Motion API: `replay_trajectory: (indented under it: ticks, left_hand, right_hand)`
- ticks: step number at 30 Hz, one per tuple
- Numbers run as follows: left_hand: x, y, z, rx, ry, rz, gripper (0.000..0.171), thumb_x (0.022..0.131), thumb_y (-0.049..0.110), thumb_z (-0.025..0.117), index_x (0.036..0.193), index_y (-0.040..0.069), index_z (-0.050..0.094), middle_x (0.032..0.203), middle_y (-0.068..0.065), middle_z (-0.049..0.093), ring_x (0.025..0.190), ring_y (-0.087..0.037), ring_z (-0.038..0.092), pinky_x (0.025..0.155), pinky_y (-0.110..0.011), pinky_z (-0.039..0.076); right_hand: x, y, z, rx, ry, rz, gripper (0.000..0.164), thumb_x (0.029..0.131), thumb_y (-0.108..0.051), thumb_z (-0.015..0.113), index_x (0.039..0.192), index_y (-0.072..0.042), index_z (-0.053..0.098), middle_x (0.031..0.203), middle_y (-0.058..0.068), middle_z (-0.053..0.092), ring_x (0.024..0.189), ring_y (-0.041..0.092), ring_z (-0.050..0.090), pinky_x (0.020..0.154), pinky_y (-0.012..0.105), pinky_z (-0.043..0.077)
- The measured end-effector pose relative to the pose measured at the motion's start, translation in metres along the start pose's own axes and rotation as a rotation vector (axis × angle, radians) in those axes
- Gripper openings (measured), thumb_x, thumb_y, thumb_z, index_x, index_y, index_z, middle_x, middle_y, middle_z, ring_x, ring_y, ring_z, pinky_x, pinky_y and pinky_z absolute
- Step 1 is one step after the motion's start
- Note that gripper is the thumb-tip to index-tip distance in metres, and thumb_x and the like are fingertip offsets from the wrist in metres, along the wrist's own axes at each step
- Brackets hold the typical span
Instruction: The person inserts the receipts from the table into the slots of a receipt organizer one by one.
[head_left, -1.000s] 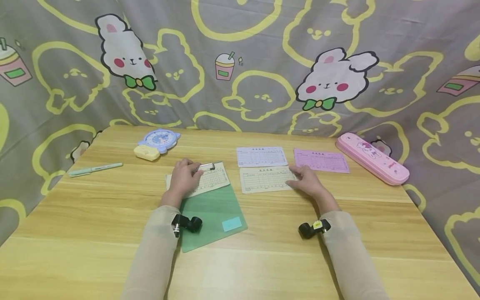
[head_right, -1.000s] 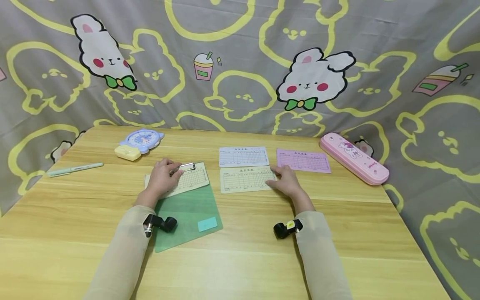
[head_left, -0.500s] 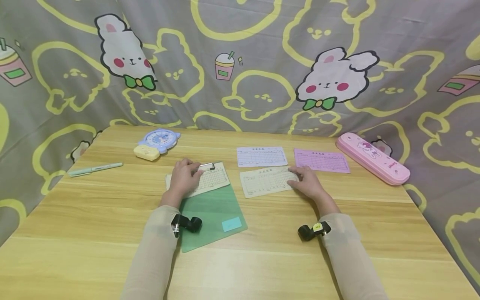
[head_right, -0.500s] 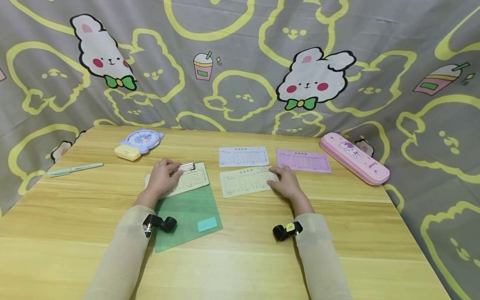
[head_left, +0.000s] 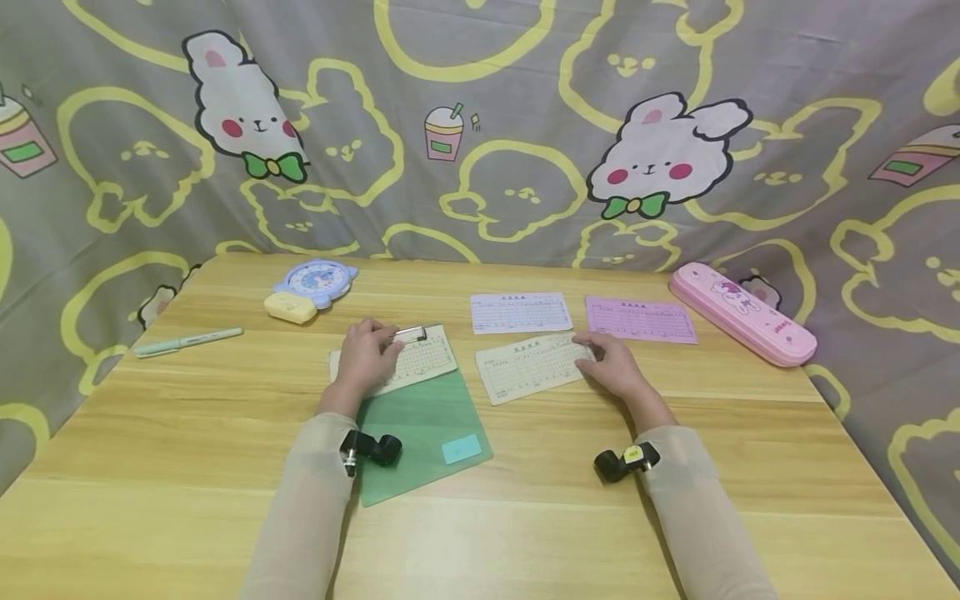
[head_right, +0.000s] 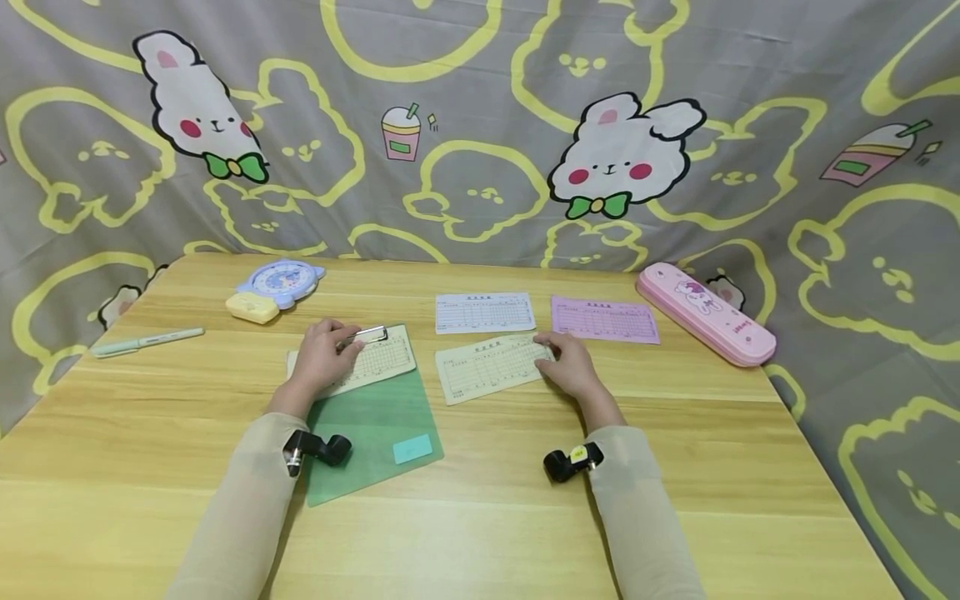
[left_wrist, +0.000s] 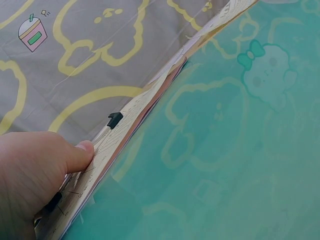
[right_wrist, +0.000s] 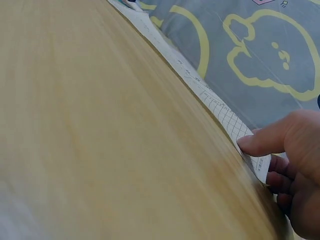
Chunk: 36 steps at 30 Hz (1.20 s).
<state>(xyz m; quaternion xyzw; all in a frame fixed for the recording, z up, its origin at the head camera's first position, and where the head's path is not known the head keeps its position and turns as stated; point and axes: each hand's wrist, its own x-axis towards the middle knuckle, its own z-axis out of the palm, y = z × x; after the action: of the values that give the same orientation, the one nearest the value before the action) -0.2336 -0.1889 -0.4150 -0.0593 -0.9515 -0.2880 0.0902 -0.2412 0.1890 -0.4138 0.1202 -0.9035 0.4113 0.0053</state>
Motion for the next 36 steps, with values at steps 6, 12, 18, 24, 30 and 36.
replay_trajectory:
  ticks: [6, 12, 18, 24, 30, 36]
  left_hand:
    - [0.001, 0.000, 0.001, -0.004, -0.005, -0.010, 0.035, 0.085, 0.023, 0.053, 0.114, 0.004, 0.056, 0.103, -0.012, 0.045, 0.095, -0.028, 0.036, 0.078, -0.041, 0.031]
    - [0.000, 0.000, 0.001, -0.016, -0.003, -0.009, 0.034, 0.085, 0.023, 0.053, 0.114, 0.004, 0.056, 0.102, -0.012, 0.045, 0.095, -0.029, 0.036, 0.078, -0.041, 0.031]
    - [-0.001, 0.001, -0.001, -0.026, -0.005, -0.009, 0.034, 0.085, 0.023, 0.054, 0.113, 0.003, 0.056, 0.101, -0.013, 0.046, 0.095, -0.029, 0.036, 0.078, -0.042, 0.031]
    - [0.000, 0.001, 0.000, -0.032, -0.008, -0.011, 0.035, 0.085, 0.022, 0.054, 0.114, 0.003, 0.056, 0.102, -0.013, 0.045, 0.096, -0.029, 0.036, 0.078, -0.042, 0.031]
    - [-0.001, 0.001, 0.000, -0.035, -0.001, -0.013, 0.035, 0.085, 0.022, 0.054, 0.114, 0.003, 0.056, 0.102, -0.013, 0.045, 0.097, -0.030, 0.036, 0.079, -0.042, 0.030]
    - [0.000, 0.001, 0.000, -0.041, 0.011, 0.003, 0.034, 0.085, 0.020, 0.054, 0.113, 0.002, 0.056, 0.102, -0.014, 0.046, 0.097, -0.031, 0.036, 0.079, -0.043, 0.030]
  right_hand:
    - [0.000, 0.003, 0.000, 0.092, 0.017, 0.013, 0.031, 0.076, -0.002, 0.058, 0.107, 0.000, 0.058, 0.089, 0.015, 0.050, 0.079, 0.024, 0.042, 0.071, 0.035, 0.036]
    - [-0.001, 0.001, -0.004, 0.184, -0.004, 0.007, 0.026, 0.077, 0.001, 0.058, 0.103, 0.002, 0.060, 0.106, 0.018, 0.053, 0.087, 0.025, 0.046, 0.072, 0.032, 0.038]
    - [-0.002, 0.001, -0.005, 0.228, -0.064, 0.017, 0.028, 0.077, 0.005, 0.056, 0.104, 0.003, 0.059, 0.107, 0.019, 0.052, 0.081, 0.025, 0.045, 0.066, 0.031, 0.039]
    - [-0.003, -0.002, -0.006, 0.225, -0.074, 0.041, 0.029, 0.076, 0.005, 0.055, 0.104, 0.005, 0.058, 0.103, 0.019, 0.052, 0.073, 0.018, 0.045, 0.060, 0.025, 0.040]
    - [-0.001, -0.002, -0.007, 0.169, -0.063, 0.079, 0.029, 0.075, 0.005, 0.054, 0.104, 0.006, 0.058, 0.084, 0.016, 0.052, 0.056, 0.013, 0.041, 0.046, 0.021, 0.037]
    - [-0.001, -0.010, -0.012, 0.173, -0.035, 0.128, 0.032, 0.076, 0.003, 0.052, 0.107, 0.004, 0.057, 0.096, 0.019, 0.053, 0.061, 0.015, 0.045, 0.047, 0.023, 0.039]
